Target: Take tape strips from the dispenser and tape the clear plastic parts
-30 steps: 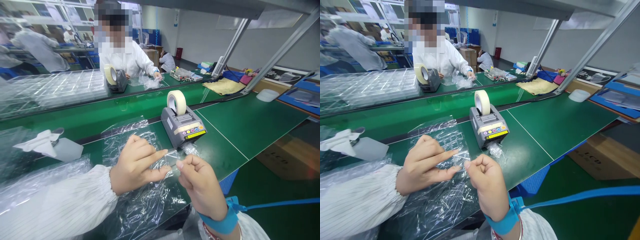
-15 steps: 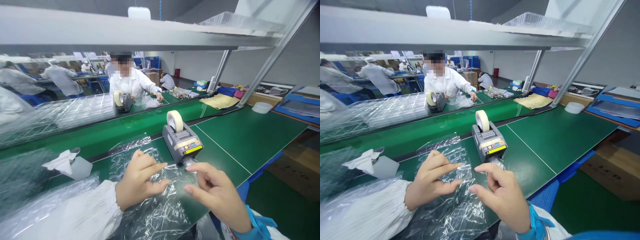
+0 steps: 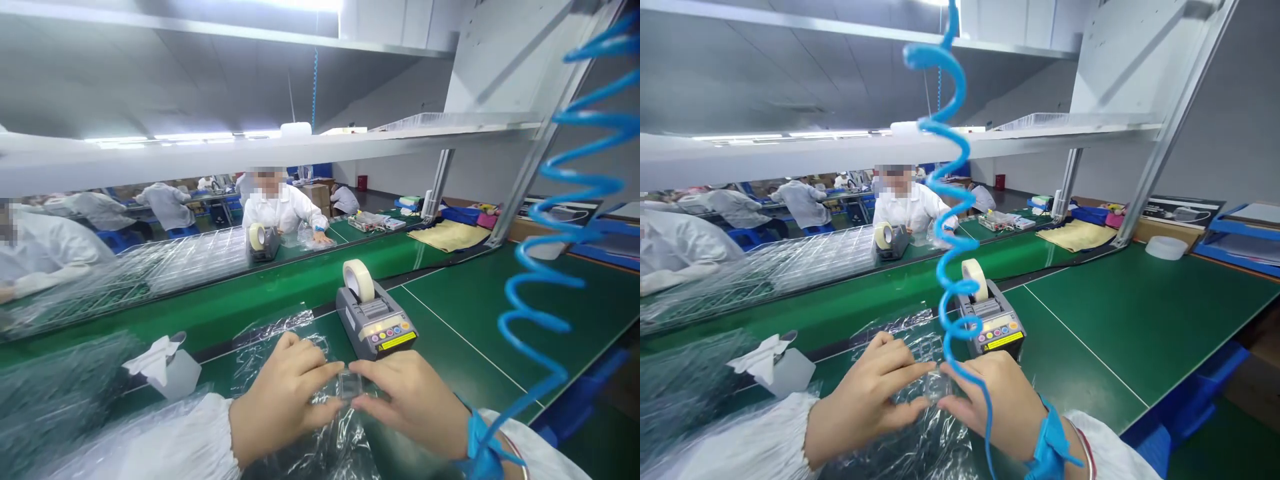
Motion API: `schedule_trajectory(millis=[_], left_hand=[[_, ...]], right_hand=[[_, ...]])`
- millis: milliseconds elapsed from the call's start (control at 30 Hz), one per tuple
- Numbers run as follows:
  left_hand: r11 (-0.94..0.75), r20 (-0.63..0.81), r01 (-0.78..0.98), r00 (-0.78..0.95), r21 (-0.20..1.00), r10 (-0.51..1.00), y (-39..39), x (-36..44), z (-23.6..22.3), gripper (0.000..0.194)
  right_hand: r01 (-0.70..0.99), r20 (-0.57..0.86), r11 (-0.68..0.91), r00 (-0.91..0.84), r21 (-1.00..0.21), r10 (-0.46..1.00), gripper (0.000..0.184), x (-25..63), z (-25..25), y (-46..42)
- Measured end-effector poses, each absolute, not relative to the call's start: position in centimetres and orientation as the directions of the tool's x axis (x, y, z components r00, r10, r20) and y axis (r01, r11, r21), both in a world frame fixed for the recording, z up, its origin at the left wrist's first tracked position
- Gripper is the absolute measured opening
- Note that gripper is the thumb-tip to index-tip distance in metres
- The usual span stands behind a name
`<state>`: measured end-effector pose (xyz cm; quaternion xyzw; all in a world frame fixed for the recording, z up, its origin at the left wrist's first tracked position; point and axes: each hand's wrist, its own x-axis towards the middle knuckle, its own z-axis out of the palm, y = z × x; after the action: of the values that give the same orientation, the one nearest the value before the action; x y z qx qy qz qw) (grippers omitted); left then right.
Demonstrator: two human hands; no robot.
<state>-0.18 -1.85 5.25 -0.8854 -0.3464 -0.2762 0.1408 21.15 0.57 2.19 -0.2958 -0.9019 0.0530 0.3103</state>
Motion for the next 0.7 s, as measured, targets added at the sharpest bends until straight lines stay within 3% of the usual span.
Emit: schedule_trajectory(millis=[67,167,300,367,467,600,700], left_hand=[[-0.682,0.483,0.726,0.630,-0.087,0.609,-2.0,-0.4,5.9,0.042],[-0.645,0.451,0.736,0.657,-0.206,0.605,-2.6,-0.2,6.5,0.059],[-0.588,0.430,0.711,0.703,-0.386,0.567,-3.0,0.6,6.1,0.021],[-0.568,0.445,0.723,0.690,-0.392,0.571,-2.8,0.8,5.8,0.017],[-0.585,0.491,0.762,0.636,-0.279,0.595,-2.3,0.4,5.6,0.018],[-0.598,0.426,0.801,0.543,-0.005,0.723,-1.4,-0.5,5.5,0.023],[-0.551,0.366,0.809,0.458,0.207,0.810,-1.1,-0.9,5.6,0.024]], right_hand=[[0.527,0.512,0.815,-0.644,-0.241,0.568,0.024,20.8,2.0,0.9],[0.553,0.456,0.807,-0.675,-0.207,0.580,0.027,20.0,2.1,1.2],[0.555,0.436,0.810,-0.691,-0.192,0.577,0.032,19.2,2.2,1.5],[0.540,0.454,0.819,-0.691,-0.193,0.562,0.031,19.0,2.1,1.5],[0.483,0.507,0.861,-0.709,-0.157,0.490,0.040,19.0,2.0,1.6],[0.399,0.575,0.916,-0.738,-0.050,0.353,0.042,19.1,1.8,1.8],[0.342,0.626,0.934,-0.708,-0.102,0.327,0.045,19.1,1.1,2.0]])
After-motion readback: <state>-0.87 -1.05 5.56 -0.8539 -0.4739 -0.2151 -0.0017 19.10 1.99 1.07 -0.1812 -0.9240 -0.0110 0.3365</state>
